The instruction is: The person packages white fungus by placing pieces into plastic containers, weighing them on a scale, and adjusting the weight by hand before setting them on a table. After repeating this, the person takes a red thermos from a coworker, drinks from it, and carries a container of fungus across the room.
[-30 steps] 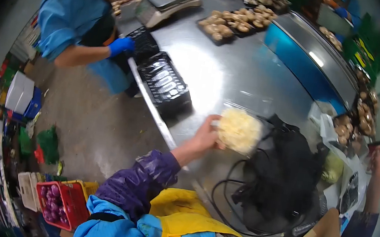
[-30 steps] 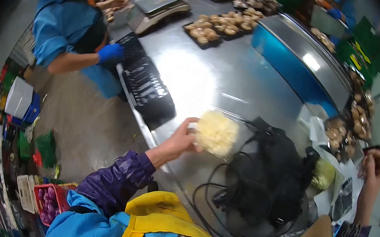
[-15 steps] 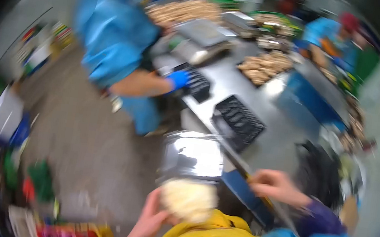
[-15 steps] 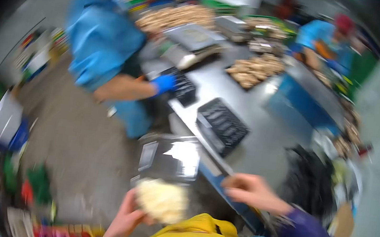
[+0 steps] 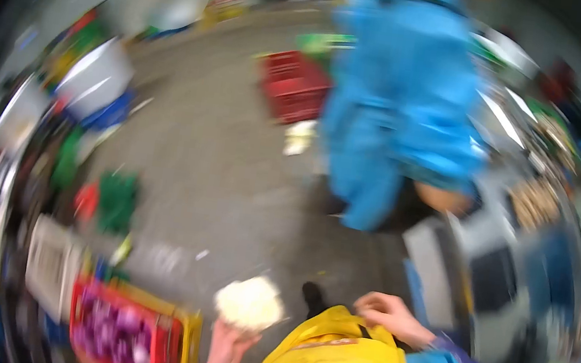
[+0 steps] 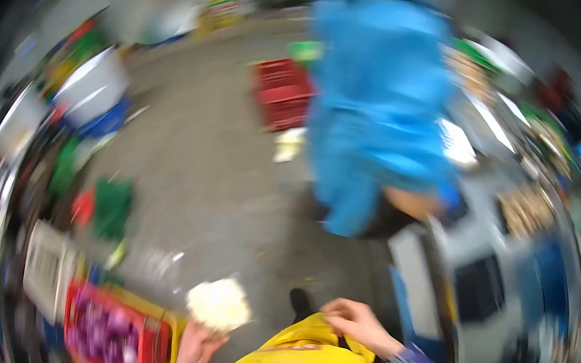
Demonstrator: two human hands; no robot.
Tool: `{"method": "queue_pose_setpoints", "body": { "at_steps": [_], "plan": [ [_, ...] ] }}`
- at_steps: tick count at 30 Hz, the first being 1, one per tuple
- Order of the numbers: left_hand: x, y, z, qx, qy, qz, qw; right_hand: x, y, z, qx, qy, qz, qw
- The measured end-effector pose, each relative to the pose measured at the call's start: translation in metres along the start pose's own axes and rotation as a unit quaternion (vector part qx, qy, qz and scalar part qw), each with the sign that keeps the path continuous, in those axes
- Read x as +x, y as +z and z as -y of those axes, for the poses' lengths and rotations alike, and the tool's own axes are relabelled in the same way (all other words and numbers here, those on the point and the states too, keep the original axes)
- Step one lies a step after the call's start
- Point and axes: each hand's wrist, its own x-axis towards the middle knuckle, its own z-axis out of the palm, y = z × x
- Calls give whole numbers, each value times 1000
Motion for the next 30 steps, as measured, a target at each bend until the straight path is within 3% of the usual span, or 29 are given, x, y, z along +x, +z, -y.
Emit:
{"method": "queue_pose_setpoints", "body": {
  "at_steps": [2,4,7,17,24,30],
  "plan": [
    [6,3,-10,-26,21,-79,996,38,-5,10,28,14,1,1000],
    [17,-2,-20,-69,25,-100,992,86,-10,25,69,20,33,997],
    [34,-3,-46,-104,31,-188,976,158,-4,71,30,12,82,996],
    [90,-77,-141,-244,135,-252,927,360,130,191,-82,-24,286,955],
    [151,-173,-241,-274,183,-266,906,447,223,284,-135,15,308,941],
    [226,-241,-335,-282,195,-308,887,549,282,352,-162,-9,295,942]
  ]
}}
